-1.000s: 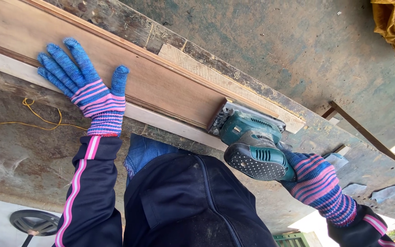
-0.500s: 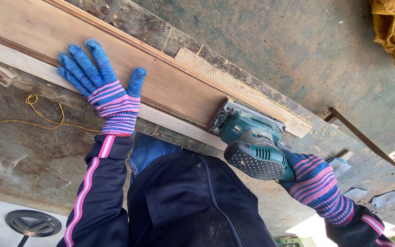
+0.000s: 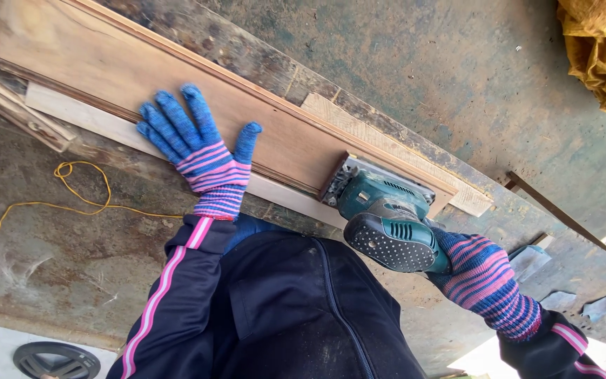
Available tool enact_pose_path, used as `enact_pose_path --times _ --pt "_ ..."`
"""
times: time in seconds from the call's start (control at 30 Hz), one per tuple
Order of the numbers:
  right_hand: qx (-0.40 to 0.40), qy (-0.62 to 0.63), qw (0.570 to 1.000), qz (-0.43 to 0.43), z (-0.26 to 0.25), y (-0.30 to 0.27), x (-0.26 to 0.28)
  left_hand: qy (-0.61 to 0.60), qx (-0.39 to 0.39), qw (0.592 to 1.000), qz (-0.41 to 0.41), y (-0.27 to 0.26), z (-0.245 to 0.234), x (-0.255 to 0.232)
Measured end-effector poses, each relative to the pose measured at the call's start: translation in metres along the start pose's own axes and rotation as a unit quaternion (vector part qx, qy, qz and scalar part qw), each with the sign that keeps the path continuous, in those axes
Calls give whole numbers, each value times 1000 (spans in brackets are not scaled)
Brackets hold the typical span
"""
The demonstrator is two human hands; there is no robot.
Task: Sanding a wood plank using manual sandpaper and an orbital sander.
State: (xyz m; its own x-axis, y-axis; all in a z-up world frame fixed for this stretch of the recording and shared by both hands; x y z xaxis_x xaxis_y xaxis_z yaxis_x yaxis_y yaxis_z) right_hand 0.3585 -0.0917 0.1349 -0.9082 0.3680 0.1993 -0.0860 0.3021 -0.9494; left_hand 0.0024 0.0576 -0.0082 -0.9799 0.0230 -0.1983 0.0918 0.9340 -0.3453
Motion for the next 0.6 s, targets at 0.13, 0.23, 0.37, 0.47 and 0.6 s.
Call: enact_pose_path --times 0.13,0.23,0.37,0.47,0.6 --pt "-24 11 999 -32 -3 3 12 -13 -18 1000 6 3 -2 -2" --pt "-5 38 999 -21 -8 4 32 -19 -22 999 13 -2 0 -1" --pt "17 35 999 17 -9 9 39 -32 -40 998 27 -2 -5 -3" --pt "8 46 999 -22 -8 12 41 -39 -51 997 35 -3 -7 -4" --pt "0 -28 998 52 -12 12 43 -40 -53 997 40 -3 -7 -5"
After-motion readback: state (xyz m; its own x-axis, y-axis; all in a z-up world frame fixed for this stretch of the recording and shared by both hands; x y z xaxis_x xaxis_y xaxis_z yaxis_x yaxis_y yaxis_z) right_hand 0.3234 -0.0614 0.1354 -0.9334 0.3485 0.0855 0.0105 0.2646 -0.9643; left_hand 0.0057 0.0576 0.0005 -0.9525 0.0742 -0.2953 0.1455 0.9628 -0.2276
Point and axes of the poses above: each hand's wrist, its own y-axis towards the middle knuckle, its own z-axis out of the palm, x = y × z, the point moved 6 cm from there along y, towards the middle knuckle, and after that the axes turned 15 degrees about x, right-handed, at the moved point
